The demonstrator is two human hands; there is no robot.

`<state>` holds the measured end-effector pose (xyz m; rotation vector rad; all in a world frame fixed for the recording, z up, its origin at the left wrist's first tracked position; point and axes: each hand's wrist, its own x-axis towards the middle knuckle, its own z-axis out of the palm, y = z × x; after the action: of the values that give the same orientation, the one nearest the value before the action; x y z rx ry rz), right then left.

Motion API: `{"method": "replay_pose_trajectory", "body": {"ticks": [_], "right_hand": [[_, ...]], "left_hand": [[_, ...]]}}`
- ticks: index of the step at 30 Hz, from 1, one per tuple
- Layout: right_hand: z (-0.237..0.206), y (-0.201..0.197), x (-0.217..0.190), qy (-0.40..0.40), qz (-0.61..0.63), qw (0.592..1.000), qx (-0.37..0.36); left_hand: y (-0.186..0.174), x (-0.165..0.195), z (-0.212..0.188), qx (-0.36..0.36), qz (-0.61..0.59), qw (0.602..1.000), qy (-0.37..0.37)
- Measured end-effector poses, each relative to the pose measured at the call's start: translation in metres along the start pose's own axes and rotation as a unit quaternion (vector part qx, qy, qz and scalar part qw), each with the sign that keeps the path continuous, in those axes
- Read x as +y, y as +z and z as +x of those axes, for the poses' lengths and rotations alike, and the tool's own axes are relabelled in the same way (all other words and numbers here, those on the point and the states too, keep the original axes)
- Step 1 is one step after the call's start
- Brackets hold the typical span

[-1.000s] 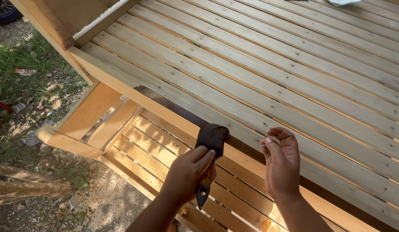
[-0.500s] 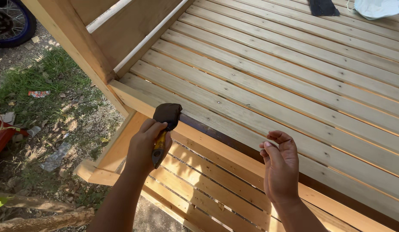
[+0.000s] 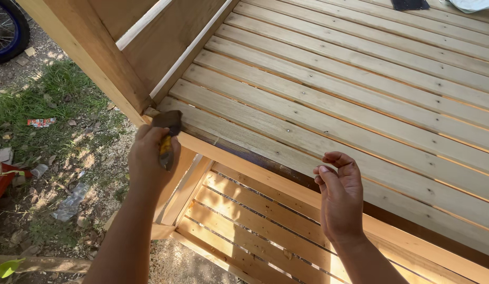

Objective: The person applies dark wood stain to the edges and slats of a wooden bench using a brush. They repeatedly dip the brush into a can of stain and spread it along the frame and slats, working along the length of the bench.

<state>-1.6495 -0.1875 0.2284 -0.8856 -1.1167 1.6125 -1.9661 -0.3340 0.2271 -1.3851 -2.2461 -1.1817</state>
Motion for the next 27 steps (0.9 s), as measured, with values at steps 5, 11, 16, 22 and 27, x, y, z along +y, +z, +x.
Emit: {"method": "replay_pose_trajectory", "body": {"ticks": [5, 11, 16, 22, 27], "right_hand": [[0.001, 0.004, -0.001, -0.001, 0.003, 1.000, -0.003], [-0.001, 0.002, 0.002, -0.005, -0.009, 1.000, 0.001], [-0.004, -0.001, 0.008, -0.011, -0.007, 1.000, -0.003], [-0.004, -0.001, 0.009, -0.017, -0.017, 1.000, 0.004], [-0.005, -0.001, 0.009, -0.025, -0.034, 0.999, 0.002]], "left_hand": [[-0.007, 0.034, -0.021, -0.057, -0.086, 0.995, 0.003], [-0.020, -0.051, 0.049, 0.026, 0.083, 0.996, 0.032], [-0.023, -0.045, 0.087, -0.071, -0.041, 0.980, -0.180], [-0.022, -0.032, 0.101, -0.103, 0.013, 0.982, -0.158], [-0.017, -0.040, 0.099, -0.064, -0.106, 0.971, -0.203]]}}
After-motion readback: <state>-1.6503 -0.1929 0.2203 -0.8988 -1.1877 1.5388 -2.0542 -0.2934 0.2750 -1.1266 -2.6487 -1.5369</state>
